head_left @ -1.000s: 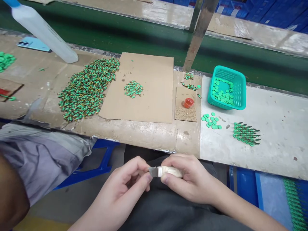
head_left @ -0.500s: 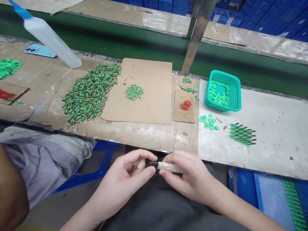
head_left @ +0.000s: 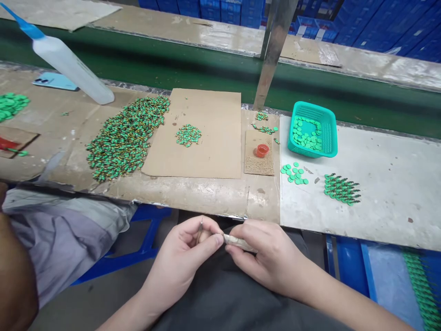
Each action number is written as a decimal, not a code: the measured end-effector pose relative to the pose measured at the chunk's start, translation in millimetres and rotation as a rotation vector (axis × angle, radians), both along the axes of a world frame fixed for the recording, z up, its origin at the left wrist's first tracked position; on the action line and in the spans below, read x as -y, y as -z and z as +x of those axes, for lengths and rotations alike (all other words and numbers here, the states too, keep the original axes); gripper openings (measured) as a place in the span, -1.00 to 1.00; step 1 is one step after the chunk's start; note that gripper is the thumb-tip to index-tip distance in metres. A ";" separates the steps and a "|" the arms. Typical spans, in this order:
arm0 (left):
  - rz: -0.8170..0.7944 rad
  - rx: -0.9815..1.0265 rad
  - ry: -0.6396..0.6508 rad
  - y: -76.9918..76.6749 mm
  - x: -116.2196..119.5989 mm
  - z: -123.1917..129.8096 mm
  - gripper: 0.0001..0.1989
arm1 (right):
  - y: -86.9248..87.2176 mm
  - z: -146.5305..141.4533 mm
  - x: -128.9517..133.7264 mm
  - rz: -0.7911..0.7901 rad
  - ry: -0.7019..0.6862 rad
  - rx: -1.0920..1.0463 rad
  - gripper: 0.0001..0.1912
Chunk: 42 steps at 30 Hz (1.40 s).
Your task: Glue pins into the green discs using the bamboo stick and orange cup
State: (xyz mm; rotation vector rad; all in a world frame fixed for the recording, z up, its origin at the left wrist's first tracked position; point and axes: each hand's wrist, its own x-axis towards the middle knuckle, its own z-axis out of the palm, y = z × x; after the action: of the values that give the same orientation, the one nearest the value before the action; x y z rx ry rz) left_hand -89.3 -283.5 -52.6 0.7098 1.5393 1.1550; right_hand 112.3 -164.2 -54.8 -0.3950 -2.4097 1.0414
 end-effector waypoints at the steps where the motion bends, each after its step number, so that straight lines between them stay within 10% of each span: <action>1: 0.001 0.026 -0.034 2.0 0.9 2.5 -0.50 | -0.2 0.1 1.0 0.020 0.004 0.007 -0.74; 11: 0.035 -0.160 -0.372 7.5 17.5 -36.4 -0.44 | 0.3 2.9 8.5 0.074 -0.020 0.056 -0.78; 17: -0.176 -0.455 -0.214 33.8 56.8 -70.4 -0.24 | -0.8 -0.5 4.9 0.109 0.003 0.045 -0.79; 22: -0.130 -0.322 -0.139 29.4 74.7 -60.6 -0.39 | -0.9 -11.9 5.8 0.207 -0.001 0.066 -0.81; 28: -0.018 -0.201 -0.045 3.8 61.9 -32.6 -0.61 | -10.3 -27.2 10.6 0.271 -0.018 0.141 -0.85; 42: -0.013 -0.041 -0.087 7.8 41.7 -29.1 -0.47 | -13.7 -41.5 22.8 0.491 0.071 0.134 -0.65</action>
State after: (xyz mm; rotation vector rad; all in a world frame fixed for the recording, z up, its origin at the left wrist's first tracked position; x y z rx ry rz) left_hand -118.4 -325.2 -60.4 0.6670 1.6242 1.2001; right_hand 70.8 -187.1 -41.1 -0.3801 -2.6379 0.3765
